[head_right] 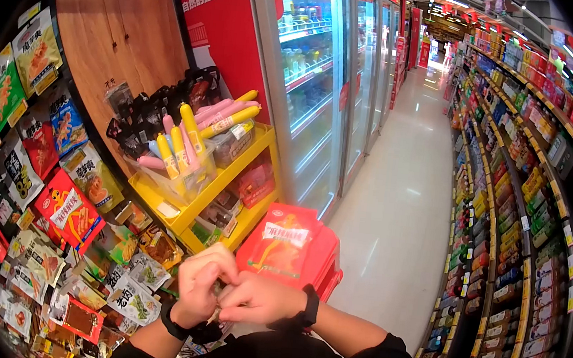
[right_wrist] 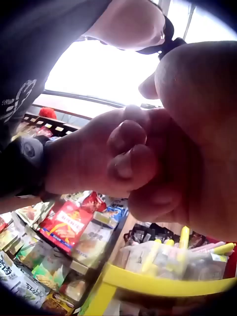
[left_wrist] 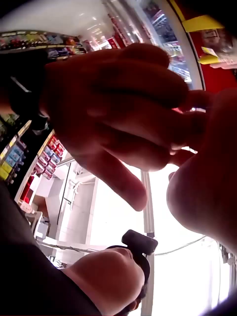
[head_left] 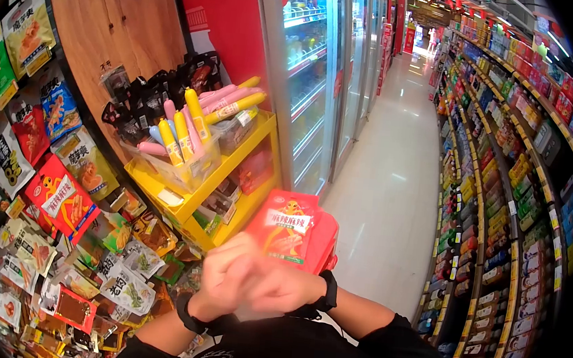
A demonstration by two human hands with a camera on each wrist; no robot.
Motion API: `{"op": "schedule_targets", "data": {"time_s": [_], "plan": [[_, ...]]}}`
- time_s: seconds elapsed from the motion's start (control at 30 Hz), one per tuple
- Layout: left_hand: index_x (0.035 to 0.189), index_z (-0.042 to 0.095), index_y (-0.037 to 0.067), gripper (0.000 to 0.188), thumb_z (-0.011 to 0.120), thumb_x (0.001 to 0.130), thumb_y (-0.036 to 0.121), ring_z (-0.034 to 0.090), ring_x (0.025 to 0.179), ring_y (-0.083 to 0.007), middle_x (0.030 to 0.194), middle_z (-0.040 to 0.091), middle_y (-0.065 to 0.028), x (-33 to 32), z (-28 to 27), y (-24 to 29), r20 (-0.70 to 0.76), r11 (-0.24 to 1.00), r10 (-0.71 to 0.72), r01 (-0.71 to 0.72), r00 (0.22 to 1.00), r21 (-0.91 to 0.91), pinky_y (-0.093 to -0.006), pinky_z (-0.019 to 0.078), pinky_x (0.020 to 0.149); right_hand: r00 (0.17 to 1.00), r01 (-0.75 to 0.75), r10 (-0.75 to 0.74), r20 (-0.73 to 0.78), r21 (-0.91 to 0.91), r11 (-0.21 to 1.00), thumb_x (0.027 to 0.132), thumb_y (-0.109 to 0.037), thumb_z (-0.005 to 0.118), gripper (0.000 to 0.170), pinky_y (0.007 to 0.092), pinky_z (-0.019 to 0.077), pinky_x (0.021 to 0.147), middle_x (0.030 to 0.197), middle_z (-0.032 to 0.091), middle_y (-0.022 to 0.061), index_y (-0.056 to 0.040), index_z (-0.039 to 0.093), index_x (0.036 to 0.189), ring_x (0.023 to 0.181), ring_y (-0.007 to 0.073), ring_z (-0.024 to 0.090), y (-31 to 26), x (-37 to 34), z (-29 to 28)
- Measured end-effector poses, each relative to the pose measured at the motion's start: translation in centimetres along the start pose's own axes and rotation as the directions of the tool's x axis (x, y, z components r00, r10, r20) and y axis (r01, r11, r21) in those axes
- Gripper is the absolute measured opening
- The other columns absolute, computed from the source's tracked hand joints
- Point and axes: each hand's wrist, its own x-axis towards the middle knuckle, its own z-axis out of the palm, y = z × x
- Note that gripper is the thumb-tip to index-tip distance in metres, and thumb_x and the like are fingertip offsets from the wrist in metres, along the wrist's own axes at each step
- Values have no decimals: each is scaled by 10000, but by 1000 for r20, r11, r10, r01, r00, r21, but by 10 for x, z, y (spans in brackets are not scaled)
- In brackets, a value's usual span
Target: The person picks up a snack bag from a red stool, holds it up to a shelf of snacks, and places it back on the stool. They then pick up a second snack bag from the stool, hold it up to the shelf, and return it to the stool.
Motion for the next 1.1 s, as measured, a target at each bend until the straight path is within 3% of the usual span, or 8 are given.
{"op": "schedule_targets", "data": {"time_s": [0.3, 0.4, 0.47, 0.57, 0.7, 0.83, 1.03, 1.1], "plan": [[875, 654, -25, 260, 651, 842, 233, 658, 819, -329, 888, 646, -192, -6, 15, -3, 172, 980, 145, -117, 974, -162, -379, 531, 738, 978, -202, 180, 106, 255, 946, 1075, -421, 525, 413, 348, 505, 835, 1014, 671, 94, -37, 672, 1034, 953, 223, 639, 9, 7, 14], [788, 663, -48, 700, 326, 1005, 526, 676, 796, -322, 819, 660, -197, -7, 21, 15, 69, 985, 169, -165, 983, -59, -387, 524, 739, 937, 225, -299, -179, -345, 911, 1063, -442, 529, 424, 382, 451, 984, 1213, 619, 116, -58, 613, 1220, 1121, 261, 589, 8, 11, 16], [722, 596, 20, 130, 683, 639, 68, 635, 638, -237, 656, 604, -80, 3, 24, 26, -58, 882, 467, -469, 882, -48, -293, 486, 589, 993, 53, -45, 106, -75, 996, 1034, -424, 585, 440, 416, 384, 1078, 1274, 599, 128, -84, 613, 1311, 1198, 302, 553, 1, 9, 17], [776, 617, 7, 142, 670, 717, 125, 649, 660, -236, 705, 625, -82, 3, 25, 33, -109, 807, 571, -581, 814, -108, -296, 498, 603, 933, 313, -352, -79, -306, 899, 980, -385, 677, 471, 407, 384, 1078, 1319, 580, 105, -103, 600, 1349, 1238, 296, 551, -6, 17, 28], [847, 645, -9, 213, 653, 820, 202, 667, 690, -234, 770, 653, -85, -4, 33, 14, -118, 855, 397, -414, 910, -313, -301, 514, 623, 936, -316, 255, 242, 266, 911, 936, -421, 742, 538, 379, 399, 1083, 1368, 581, 92, -98, 585, 1336, 1320, 287, 534, 22, 12, 30], [918, 672, -26, 307, 636, 924, 279, 685, 719, -231, 836, 681, -88, -9, 43, -2, -163, 804, 280, -324, 946, -499, -305, 530, 642, 909, 228, -325, -260, -343, 911, 921, -454, 765, 566, 365, 476, 1009, 1243, 638, 93, -34, 604, 1265, 1194, 284, 622, 2, 15, 27], [755, 616, -73, 679, 455, 961, 554, 666, 777, -327, 832, 664, -211, -3, 37, 17, -210, 474, 184, -274, 960, -837, -402, 540, 730, 869, 294, -254, -425, 30, 955, 969, -165, 709, 241, 307, 524, 810, 976, 602, 28, -100, 503, 1077, 932, 166, 660, 14, 7, 46], [768, 604, -79, 735, 389, 973, 593, 653, 773, -335, 831, 667, -214, -10, 35, 10, -175, 502, 171, -238, 970, -831, -414, 531, 727, 949, 68, 123, -291, 569, 819, 977, -151, 697, 274, 264, 493, 642, 816, 567, 4, -111, 426, 985, 680, 100, 605, 12, -5, 52]]}}
